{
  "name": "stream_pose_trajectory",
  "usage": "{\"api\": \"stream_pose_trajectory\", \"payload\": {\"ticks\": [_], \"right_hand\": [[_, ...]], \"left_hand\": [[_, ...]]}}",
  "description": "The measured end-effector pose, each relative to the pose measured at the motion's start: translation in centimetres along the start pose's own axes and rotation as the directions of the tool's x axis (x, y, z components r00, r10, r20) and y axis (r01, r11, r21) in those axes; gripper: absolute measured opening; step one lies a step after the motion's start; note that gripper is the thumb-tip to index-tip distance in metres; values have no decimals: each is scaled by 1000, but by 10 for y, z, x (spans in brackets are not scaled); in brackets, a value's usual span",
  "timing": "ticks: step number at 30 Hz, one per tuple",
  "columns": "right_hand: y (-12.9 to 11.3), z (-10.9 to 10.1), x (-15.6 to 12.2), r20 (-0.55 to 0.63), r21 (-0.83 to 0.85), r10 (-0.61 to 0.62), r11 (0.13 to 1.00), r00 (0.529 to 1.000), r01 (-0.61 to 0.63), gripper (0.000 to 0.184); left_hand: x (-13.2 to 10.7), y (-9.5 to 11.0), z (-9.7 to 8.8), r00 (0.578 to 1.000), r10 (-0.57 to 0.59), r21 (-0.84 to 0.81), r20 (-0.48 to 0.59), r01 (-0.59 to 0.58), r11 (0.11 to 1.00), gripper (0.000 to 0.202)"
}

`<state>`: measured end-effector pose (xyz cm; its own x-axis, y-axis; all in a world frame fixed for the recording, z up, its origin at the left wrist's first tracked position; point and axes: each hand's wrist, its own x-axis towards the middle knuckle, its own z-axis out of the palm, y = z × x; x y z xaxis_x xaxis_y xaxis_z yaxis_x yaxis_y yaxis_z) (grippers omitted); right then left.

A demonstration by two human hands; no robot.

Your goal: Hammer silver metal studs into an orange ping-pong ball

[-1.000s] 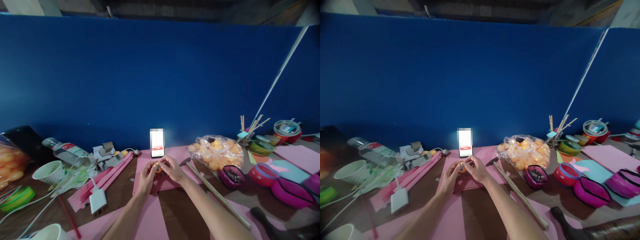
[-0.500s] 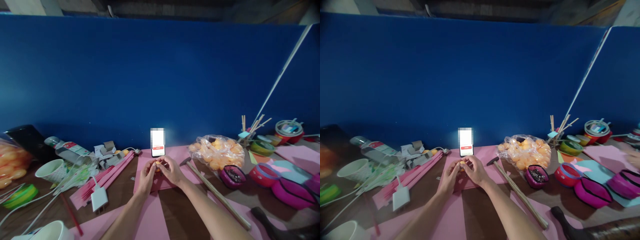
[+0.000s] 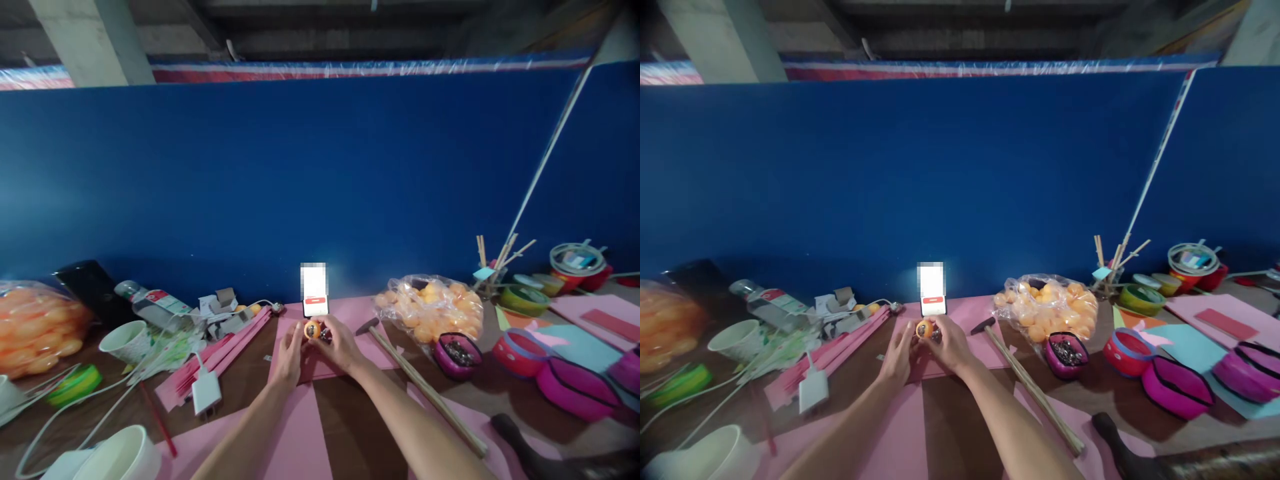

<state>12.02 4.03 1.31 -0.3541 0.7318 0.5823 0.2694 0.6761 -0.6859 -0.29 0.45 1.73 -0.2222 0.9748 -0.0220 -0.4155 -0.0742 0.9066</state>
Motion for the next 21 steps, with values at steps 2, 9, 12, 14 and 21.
{"api": "stream_pose_trajectory", "payload": {"ticks": [2, 9, 12, 14, 21], "right_hand": [[-1, 0, 0, -47, -3, -16, 1000, 999, 16, 33], [-4, -1, 2, -130, -14, 42, 999, 991, -44, 33], [-3, -1, 5, -181, 38, 93, 995, 979, -88, 35], [-2, -1, 6, -219, 56, 119, 992, 968, -109, 36], [2, -2, 6, -220, 31, 140, 990, 965, -137, 35]], "left_hand": [[2, 0, 0, 1000, 0, -65, 9, 1, 998, 40], [10, 15, 0, 998, 60, -224, -31, -65, 972, 31], [11, 30, 4, 995, 97, -223, -24, -99, 970, 32], [11, 42, 5, 994, 97, -214, -47, -105, 971, 34], [2, 87, -11, 994, 105, -47, -33, -106, 993, 38]]}}
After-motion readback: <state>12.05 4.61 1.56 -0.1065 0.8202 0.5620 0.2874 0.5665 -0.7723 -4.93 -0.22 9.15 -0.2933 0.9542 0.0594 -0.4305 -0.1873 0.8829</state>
